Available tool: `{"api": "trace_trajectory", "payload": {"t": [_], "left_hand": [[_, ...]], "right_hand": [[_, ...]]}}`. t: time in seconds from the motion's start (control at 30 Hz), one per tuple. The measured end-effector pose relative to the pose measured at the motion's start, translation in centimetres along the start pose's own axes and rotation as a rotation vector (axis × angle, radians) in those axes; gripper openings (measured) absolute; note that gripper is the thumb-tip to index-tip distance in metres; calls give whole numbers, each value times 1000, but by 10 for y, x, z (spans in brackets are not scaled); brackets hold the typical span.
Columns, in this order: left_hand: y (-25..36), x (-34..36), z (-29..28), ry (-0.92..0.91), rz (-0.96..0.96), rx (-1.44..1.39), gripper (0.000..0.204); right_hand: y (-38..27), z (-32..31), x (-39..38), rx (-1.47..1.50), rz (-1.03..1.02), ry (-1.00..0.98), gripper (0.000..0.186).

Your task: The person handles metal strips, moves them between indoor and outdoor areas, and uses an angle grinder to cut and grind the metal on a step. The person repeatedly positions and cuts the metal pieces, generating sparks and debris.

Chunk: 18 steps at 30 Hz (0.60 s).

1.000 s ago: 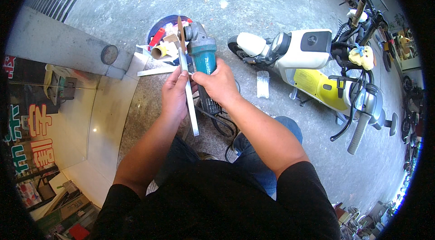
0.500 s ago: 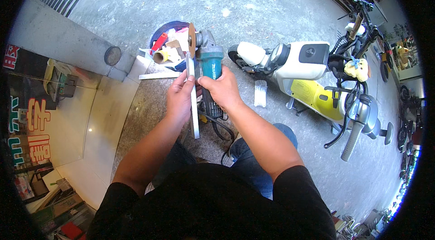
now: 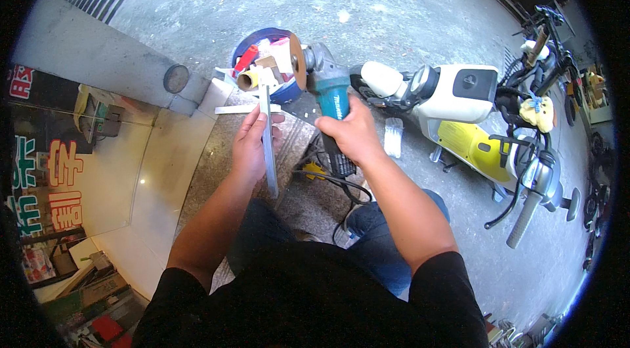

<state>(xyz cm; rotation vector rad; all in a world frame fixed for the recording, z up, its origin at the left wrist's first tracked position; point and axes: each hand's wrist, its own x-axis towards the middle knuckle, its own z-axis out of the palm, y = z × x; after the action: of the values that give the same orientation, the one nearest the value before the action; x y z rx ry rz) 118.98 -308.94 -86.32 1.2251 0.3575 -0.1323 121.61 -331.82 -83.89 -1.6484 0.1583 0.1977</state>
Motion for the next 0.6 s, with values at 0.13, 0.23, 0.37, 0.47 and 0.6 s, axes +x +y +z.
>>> {"api": "trace_trajectory", "payload": {"t": [0.13, 0.23, 0.37, 0.47, 0.6], "left_hand": [[10, 9, -22, -153, 71, 6, 52], [18, 9, -30, -139, 104, 175, 50], [27, 10, -41, -140, 25, 336, 40], [21, 18, -55, -179, -73, 392, 38], [-27, 47, -68, -144, -127, 410, 45]], "right_hand": [[-4, -9, -3, -136, 49, -15, 61], [-8, -15, -3, -367, -19, 44, 69], [-7, -20, -1, -431, -24, 40, 81], [-1, -22, 1, -424, -8, 24, 84], [15, -27, 12, -505, -6, 27, 86]]}}
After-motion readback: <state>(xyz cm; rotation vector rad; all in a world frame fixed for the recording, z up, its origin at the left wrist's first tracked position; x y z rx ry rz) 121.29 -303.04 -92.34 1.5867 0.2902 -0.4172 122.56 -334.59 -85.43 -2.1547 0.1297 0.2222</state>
